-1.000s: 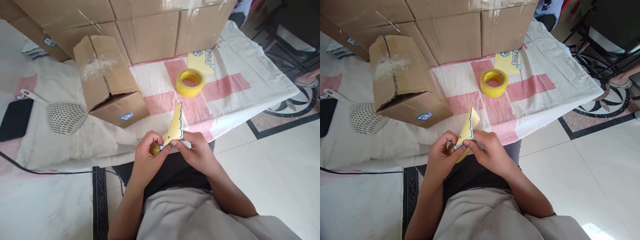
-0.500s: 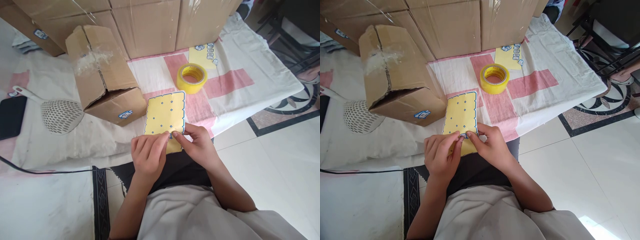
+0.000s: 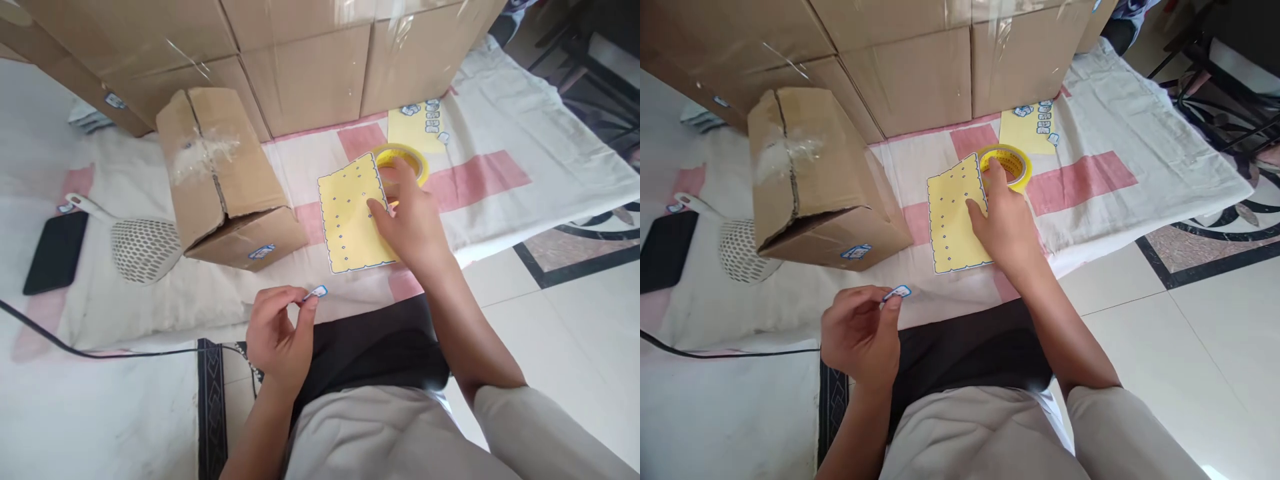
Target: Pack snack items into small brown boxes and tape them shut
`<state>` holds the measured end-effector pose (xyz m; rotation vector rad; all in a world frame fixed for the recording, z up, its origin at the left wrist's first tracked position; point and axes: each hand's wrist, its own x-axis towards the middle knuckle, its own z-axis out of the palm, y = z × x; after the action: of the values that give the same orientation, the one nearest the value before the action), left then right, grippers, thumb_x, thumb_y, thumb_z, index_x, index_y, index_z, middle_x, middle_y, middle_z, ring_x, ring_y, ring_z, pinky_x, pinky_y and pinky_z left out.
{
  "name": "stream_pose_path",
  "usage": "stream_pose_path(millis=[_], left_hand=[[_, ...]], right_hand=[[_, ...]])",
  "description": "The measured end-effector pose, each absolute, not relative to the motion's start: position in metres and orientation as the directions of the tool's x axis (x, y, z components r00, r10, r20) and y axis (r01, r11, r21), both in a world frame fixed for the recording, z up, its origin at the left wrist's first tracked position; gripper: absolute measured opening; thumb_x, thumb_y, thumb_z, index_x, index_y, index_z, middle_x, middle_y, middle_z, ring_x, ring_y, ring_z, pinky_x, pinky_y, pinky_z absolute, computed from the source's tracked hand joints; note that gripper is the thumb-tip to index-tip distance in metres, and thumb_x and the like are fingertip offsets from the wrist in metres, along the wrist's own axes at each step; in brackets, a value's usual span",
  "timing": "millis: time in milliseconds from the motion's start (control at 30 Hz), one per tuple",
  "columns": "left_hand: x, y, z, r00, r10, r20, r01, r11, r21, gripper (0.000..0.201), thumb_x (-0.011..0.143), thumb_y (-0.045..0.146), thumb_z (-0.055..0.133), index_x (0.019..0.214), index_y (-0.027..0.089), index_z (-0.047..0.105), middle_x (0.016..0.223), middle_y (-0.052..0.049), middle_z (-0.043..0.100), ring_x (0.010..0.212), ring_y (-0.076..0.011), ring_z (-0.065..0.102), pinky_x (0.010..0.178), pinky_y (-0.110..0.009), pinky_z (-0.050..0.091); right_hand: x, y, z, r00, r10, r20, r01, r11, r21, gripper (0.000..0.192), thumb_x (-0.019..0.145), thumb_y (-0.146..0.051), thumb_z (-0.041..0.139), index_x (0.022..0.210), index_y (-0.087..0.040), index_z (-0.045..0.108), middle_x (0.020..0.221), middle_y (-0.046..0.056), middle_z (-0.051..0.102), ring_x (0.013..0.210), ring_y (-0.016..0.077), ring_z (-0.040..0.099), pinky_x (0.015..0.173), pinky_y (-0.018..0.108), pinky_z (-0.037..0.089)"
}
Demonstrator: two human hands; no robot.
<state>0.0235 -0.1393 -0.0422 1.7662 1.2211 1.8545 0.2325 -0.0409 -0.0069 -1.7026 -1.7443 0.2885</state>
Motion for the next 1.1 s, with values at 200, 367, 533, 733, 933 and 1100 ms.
stream_pose_path(millis=[200,367,533,733,933,1100], left_hand=[[0.028,-0.126,-0.033,-0.155,0.734,0.661,0.325,-0.594,0.736,0.049,0.078,-0.009,0.071,0.116,0.021,0.063,0.093,-0.001,0.069,0.087,-0.0138,0.067,0.072,-0.028,0.060],[0.021,-0.119,-0.034,-0.163,0.749,0.642,0.421,-0.536,0.732,0.040,0.083,0.001,0.069,0.115,0.023,0.063,0.095,-0.001,0.068,0.080,-0.0158,0.069,0.065,-0.031,0.061],[-0.011,-0.097,-0.024,-0.393,0.381,0.837,0.714,-0.447,0.539,0.025,0.080,0.021,0.078,0.104,0.022,0.069,0.096,-0.002,0.059,0.089,-0.0190,0.064,0.071,-0.036,0.056],[-0.035,-0.085,-0.027,-0.259,0.677,0.689,0.626,-0.425,0.654,0.066,0.087,0.044,0.075,0.146,0.036,0.046,0.155,-0.009,0.044,0.144,-0.0314,0.045,0.103,-0.050,0.054],[-0.055,-0.084,-0.039,-0.188,0.774,0.605,0.601,-0.397,0.694,0.085,0.076,0.014,0.084,0.143,0.042,0.040,0.164,-0.011,0.028,0.145,-0.0283,0.046,0.095,-0.043,0.062],[-0.059,-0.080,-0.044,-0.239,0.783,0.575,0.567,-0.368,0.737,0.084,0.077,0.019,0.085,0.142,0.044,0.038,0.161,-0.006,0.033,0.136,-0.0297,0.055,0.089,-0.041,0.065]], right_hand=[[0.207,-0.092,-0.005,-0.375,0.800,0.469,0.331,0.588,-0.738,0.013,0.096,-0.026,0.065,0.106,-0.019,0.068,0.092,0.006,0.063,0.085,0.0182,0.061,0.073,0.033,0.053],[0.197,-0.092,-0.011,-0.311,0.814,0.490,0.271,0.571,-0.775,0.007,0.098,-0.017,0.060,0.096,-0.021,0.066,0.077,0.002,0.062,0.075,0.0152,0.057,0.069,0.030,0.046],[0.178,-0.076,-0.016,-0.227,0.894,0.386,0.302,0.442,-0.845,0.016,0.100,-0.022,0.056,0.093,-0.022,0.070,0.076,0.001,0.066,0.070,0.0143,0.058,0.069,0.030,0.044],[0.111,-0.063,-0.023,-0.288,0.944,0.159,0.499,0.290,-0.817,0.030,0.100,-0.036,0.054,0.080,-0.021,0.071,0.070,0.002,0.069,0.061,0.0134,0.055,0.057,0.030,0.027],[0.096,-0.058,-0.025,-0.101,0.990,0.099,0.672,0.141,-0.727,0.041,0.096,-0.058,0.058,0.081,-0.020,0.065,0.069,0.005,0.064,0.062,0.0180,0.055,0.057,0.032,0.031],[0.109,-0.049,-0.023,-0.013,0.961,0.277,0.649,0.219,-0.729,0.061,0.083,-0.044,0.080,0.130,-0.014,0.054,0.132,0.020,0.060,0.125,0.0350,0.052,0.102,0.048,0.050]])
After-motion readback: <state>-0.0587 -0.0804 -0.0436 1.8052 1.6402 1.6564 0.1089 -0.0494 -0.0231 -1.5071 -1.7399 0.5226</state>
